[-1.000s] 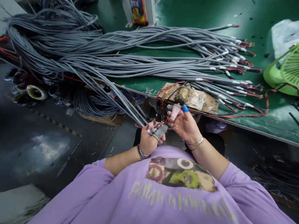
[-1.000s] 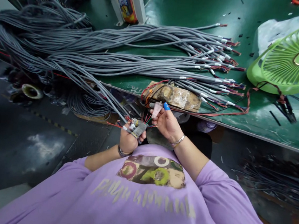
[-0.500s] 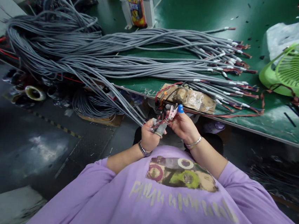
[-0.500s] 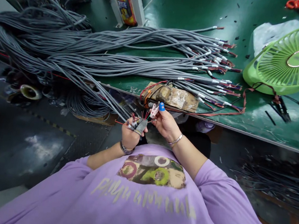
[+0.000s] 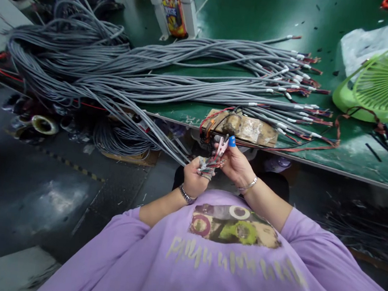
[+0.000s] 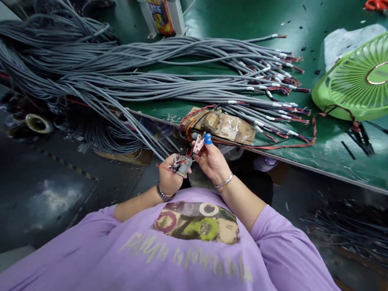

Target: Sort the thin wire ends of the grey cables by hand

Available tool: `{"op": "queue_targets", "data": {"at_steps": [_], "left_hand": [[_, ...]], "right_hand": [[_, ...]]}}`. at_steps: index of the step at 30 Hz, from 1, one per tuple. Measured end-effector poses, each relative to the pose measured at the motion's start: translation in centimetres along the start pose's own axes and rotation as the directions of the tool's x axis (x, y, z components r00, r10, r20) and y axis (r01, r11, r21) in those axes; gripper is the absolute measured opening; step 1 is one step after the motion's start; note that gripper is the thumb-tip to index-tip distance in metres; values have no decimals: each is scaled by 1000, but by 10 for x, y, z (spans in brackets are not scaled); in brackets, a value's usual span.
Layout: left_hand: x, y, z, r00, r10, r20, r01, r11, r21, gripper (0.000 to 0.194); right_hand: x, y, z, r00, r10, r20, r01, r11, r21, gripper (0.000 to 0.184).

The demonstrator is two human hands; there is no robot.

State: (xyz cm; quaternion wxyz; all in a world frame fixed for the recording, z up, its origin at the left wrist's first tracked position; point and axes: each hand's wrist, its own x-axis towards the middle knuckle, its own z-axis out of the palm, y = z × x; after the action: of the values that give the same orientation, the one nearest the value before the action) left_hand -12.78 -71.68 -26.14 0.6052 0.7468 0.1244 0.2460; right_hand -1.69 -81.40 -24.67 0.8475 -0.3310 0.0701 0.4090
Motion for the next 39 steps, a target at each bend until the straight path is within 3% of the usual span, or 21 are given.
{"op": "queue_targets", "data": {"at_steps": [8,12,14,19,22,26,29,31,35,39], "left_hand": [[-7,12,-9,993,-119,5,119,990,-79,10],[-4,13,-14,961,-277,14,275,944,-179,25],[-2,9,-16,947,-320,37,321,924,-207,28],[-3,2,-17,934,-339,109,355,914,-195,30],[-2,6,-18,918,-357,175,383,911,-151,32],[3,13,-19,827,-412,382,462,886,-45,31],[7,16,-18,772,-456,443,510,860,-4,30],[8,17,-17,789,-461,406,514,857,-26,30],[9,17,-14,859,-471,203,504,846,-173,37],[9,15,-11,874,-461,152,485,840,-242,40]], "right_hand": [[-4,-1,-17,990,109,94,-109,994,-12,45],[-14,-2,-32,930,263,257,-223,959,-173,44],[-18,-2,-34,905,295,307,-212,938,-274,48],[-20,5,-22,977,132,171,-46,901,-430,40],[-21,8,-14,987,40,154,40,875,-483,34],[-26,11,-9,978,20,206,91,852,-516,31],[-26,10,-13,975,21,220,105,833,-543,32],[-24,7,-18,980,34,194,75,846,-528,35],[-20,4,-28,984,101,148,-22,888,-460,46],[-23,10,-28,987,-22,159,100,859,-502,40]]}}
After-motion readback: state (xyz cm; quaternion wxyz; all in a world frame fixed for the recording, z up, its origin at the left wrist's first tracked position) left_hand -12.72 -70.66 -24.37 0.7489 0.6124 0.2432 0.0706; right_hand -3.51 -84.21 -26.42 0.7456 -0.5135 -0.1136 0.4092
